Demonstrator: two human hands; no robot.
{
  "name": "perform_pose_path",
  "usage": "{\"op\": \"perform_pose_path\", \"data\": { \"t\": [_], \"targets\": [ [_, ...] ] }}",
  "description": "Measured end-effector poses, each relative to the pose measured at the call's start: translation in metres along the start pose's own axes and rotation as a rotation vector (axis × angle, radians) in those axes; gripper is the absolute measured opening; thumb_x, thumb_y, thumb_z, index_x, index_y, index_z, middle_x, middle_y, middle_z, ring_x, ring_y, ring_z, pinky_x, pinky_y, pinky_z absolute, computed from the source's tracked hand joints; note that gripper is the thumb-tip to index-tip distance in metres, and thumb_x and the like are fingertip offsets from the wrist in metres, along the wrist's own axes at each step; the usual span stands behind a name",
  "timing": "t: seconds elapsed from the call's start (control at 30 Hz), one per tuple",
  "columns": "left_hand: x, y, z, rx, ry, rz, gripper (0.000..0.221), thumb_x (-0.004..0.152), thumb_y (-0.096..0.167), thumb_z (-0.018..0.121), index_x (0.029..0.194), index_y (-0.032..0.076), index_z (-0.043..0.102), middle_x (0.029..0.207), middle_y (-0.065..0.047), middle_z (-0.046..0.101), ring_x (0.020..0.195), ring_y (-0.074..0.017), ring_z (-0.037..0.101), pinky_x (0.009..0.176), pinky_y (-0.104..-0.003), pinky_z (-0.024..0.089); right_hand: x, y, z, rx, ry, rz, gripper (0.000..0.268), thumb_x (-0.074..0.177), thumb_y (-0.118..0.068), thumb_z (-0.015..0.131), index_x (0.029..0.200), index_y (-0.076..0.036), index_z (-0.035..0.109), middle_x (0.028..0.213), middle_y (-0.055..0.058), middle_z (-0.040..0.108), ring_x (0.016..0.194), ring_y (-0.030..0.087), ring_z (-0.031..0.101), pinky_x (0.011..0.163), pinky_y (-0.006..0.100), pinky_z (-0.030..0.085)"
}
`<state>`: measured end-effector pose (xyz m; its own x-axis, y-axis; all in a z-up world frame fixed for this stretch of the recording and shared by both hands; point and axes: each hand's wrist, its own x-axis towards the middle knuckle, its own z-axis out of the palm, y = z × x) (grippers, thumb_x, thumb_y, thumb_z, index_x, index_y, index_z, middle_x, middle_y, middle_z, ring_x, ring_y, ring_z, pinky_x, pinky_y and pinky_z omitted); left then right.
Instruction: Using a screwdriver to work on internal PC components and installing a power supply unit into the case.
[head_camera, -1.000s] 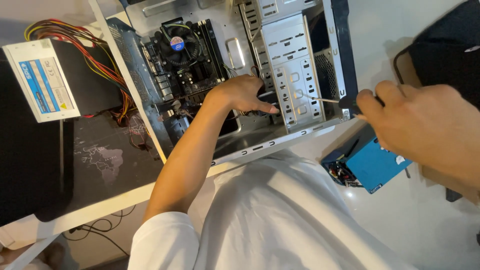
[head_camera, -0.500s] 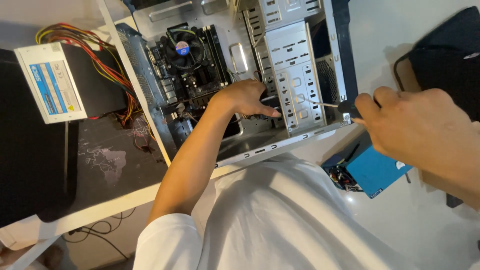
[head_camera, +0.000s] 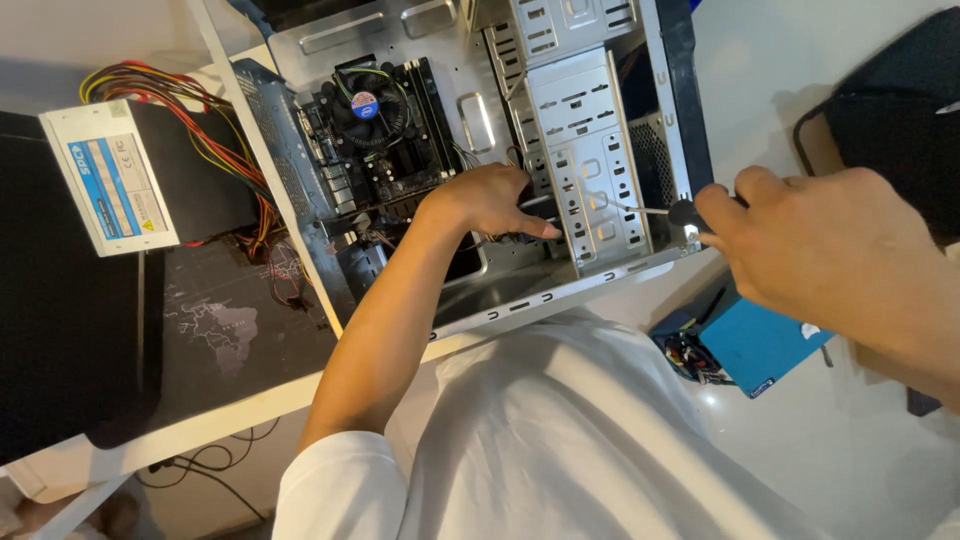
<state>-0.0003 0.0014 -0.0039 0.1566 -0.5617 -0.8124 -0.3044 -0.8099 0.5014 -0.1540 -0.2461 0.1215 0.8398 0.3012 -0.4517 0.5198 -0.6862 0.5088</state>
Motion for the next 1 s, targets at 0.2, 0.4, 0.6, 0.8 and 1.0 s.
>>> {"op": "perform_pose_path", "data": {
  "t": [0.2,0.4,0.6,0.8,1.0],
  "targets": [
    [0.001,-0.001,0.0,0.01,0.002,0.015,0.088,0.085,0.069,0.063,0.146,0.007,0.048,0.15,-0.012,0.051,0.13,-0.0316,0.053,0.095,-0.041,0.05,-0.005,0.001,0.002,-0.078,-0.039,0.056,0.029,0.104,-0.055,0.049,0.111,-0.03,0.062,0.083,-0.013,0.066,0.053,0.009,0.062,0.045,0.027,0.041],
    [0.002,-0.001,0.0,0.023,0.004,0.022,0.086,0.086,0.068,0.063,0.144,0.005,0.049,0.147,-0.012,0.052,0.128,-0.0309,0.053,0.094,-0.041,0.05,0.003,0.004,-0.021,0.002,-0.193,0.026,0.033,0.105,-0.055,0.045,0.108,-0.025,0.059,0.082,-0.01,0.066,0.055,0.011,0.066,0.045,0.027,0.049],
    [0.004,-0.001,0.0,0.026,-0.004,0.015,0.089,0.085,0.069,0.062,0.145,0.005,0.048,0.152,-0.013,0.05,0.134,-0.0316,0.051,0.097,-0.042,0.05,0.003,0.005,-0.01,0.035,-0.145,0.032,0.035,0.105,-0.055,0.046,0.106,-0.023,0.06,0.079,-0.008,0.066,0.052,0.016,0.065,0.043,0.032,0.048],
    [0.003,-0.002,0.0,0.017,0.005,0.012,0.085,0.085,0.07,0.064,0.138,0.005,0.053,0.143,-0.013,0.056,0.123,-0.0316,0.057,0.09,-0.04,0.051,-0.008,0.005,0.012,0.028,-0.002,0.057,0.029,0.102,-0.055,0.056,0.1,-0.027,0.06,0.071,-0.012,0.057,0.049,0.014,0.056,0.043,0.03,0.038],
    [0.003,-0.002,0.0,0.037,0.002,0.026,0.088,0.086,0.068,0.063,0.144,0.003,0.049,0.149,-0.014,0.052,0.131,-0.0321,0.053,0.096,-0.041,0.05,-0.006,0.006,0.001,0.032,-0.056,0.027,0.04,0.107,-0.056,0.045,0.108,-0.02,0.061,0.074,-0.009,0.063,0.047,0.013,0.061,0.039,0.03,0.042]
  ]
}}
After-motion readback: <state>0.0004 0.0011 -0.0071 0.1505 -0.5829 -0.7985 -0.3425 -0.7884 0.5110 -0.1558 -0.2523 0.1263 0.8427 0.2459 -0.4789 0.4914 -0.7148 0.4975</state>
